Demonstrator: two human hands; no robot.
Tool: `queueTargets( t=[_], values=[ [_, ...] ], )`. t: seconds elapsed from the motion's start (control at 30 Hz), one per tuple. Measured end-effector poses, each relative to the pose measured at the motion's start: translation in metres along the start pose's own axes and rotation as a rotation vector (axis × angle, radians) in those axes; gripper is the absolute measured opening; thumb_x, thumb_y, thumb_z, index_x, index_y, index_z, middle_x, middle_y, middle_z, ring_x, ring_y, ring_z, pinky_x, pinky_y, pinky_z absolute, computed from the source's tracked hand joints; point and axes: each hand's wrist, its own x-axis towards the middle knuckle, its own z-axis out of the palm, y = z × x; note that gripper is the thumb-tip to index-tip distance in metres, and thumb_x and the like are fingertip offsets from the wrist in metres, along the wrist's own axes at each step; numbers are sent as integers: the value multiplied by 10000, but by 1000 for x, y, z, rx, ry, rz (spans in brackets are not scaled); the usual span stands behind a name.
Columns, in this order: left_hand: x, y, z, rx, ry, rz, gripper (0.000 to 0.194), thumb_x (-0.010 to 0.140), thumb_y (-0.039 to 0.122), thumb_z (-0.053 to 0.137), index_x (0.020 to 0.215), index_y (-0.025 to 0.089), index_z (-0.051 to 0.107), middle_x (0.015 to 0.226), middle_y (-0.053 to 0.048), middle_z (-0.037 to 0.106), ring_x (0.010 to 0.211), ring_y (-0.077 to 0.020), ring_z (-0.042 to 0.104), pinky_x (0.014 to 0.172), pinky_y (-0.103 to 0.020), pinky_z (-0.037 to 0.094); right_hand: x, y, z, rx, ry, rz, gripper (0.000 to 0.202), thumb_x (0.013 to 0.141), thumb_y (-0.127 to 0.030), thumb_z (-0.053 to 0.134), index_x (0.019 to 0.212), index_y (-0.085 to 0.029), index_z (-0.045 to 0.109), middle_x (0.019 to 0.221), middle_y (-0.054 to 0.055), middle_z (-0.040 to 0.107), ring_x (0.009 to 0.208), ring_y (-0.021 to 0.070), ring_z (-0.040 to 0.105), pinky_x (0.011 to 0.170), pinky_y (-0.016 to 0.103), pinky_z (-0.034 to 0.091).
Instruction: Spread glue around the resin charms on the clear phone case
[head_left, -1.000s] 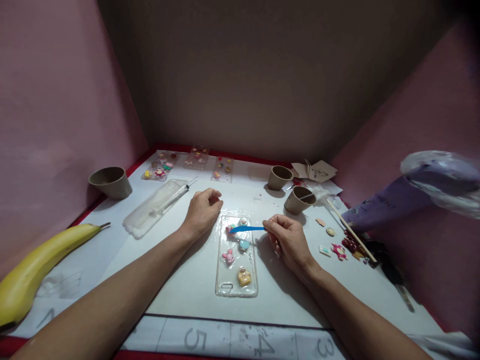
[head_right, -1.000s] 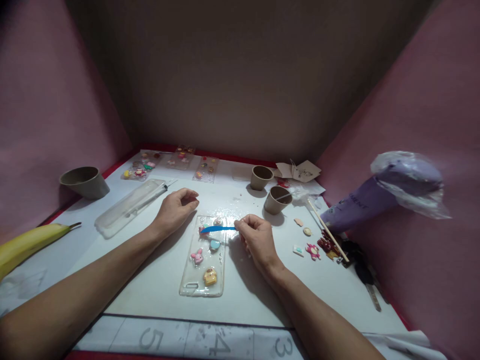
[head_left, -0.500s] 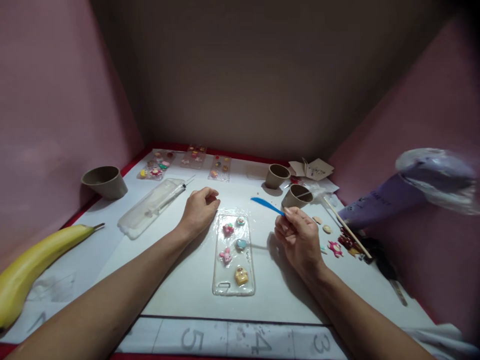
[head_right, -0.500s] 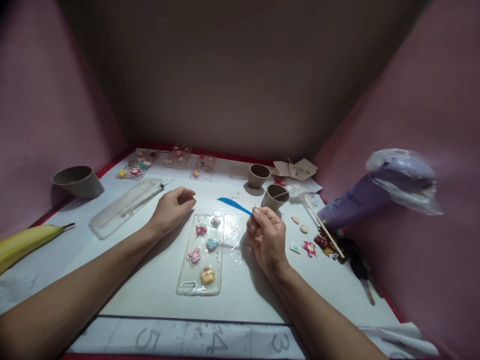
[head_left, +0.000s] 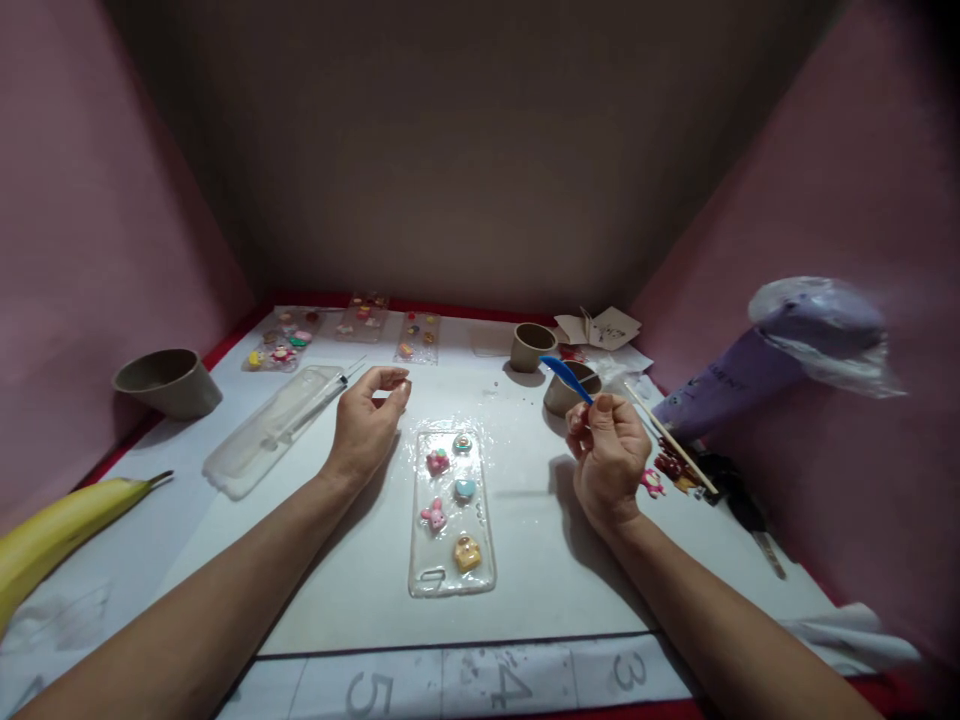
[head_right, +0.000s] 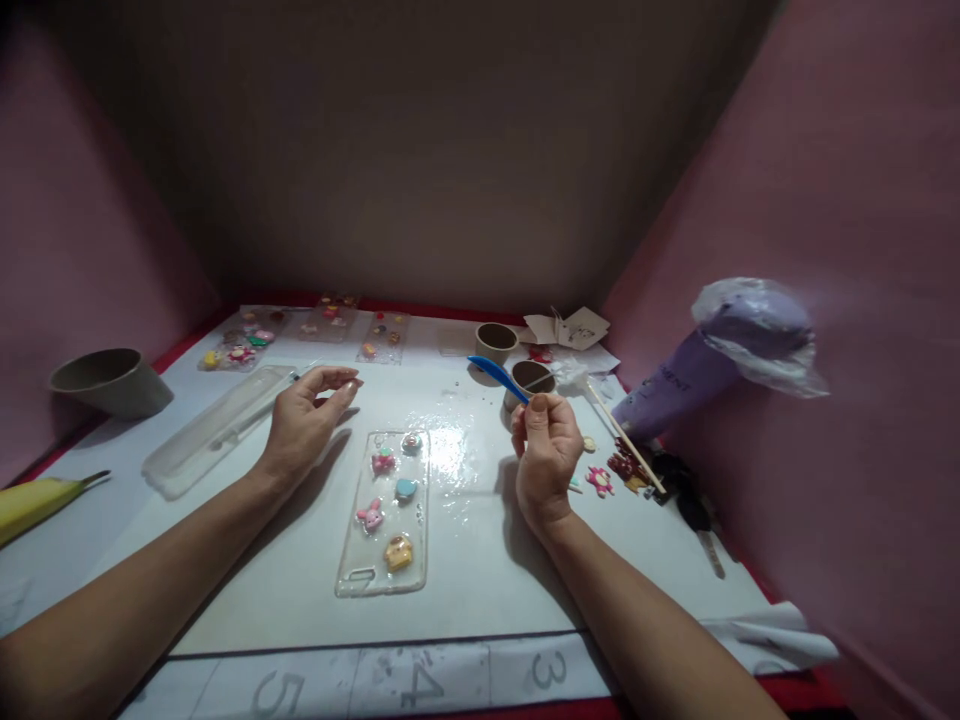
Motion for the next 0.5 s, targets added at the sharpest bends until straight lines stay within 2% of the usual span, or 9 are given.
queueTargets(
  t=[0.1, 0.17, 0.27, 0.4, 0.5],
  values=[
    [0, 2, -2, -81, 81, -19, 250, 822, 371, 570, 988, 194, 627, 1015, -59, 671, 922, -183, 620, 667, -252, 504, -4, 3, -1, -56, -25, -151, 275, 854, -457, 601, 769, -216, 502, 636, -39, 500, 506, 84, 432, 465, 218, 313],
    [1, 4, -5, -59, 174, 61, 242, 850, 367, 535, 999, 195, 617, 992, -52, 673, 945, -174, 623, 758, -263, 504, -7, 4, -2, -75, -38, -218, 246, 863, -423, 603, 767, -209, 531, 638, -31, 510, 519, 91, 446, 492, 235, 332],
    [4, 6, -11, -5, 293, 203, 224, 880, 343, 498, 1008, 193, 604, 940, -45, 670, 948, -163, 626, 892, -297, 473, -9, 6, -4, -72, -57, -233, 219, 870, -397, 605, 780, -203, 555, 658, -19, 526, 551, 101, 462, 518, 244, 343],
    [14, 16, -25, -65, 413, 316, 176, 872, 286, 515, 998, 189, 590, 923, -42, 663, 909, -148, 631, 881, -299, 487, -8, 9, -6, -52, -81, -221, 236, 871, -410, 600, 778, -200, 546, 658, -19, 514, 576, 108, 464, 530, 244, 346],
    [25, 34, -42, -122, 530, 385, 184, 806, 216, 575, 986, 179, 576, 888, -27, 651, 870, -142, 641, 847, -296, 514, -7, 10, -6, -51, -94, -216, 255, 867, -423, 599, 763, -197, 540, 643, -25, 500, 573, 108, 452, 529, 242, 343]
  ],
)
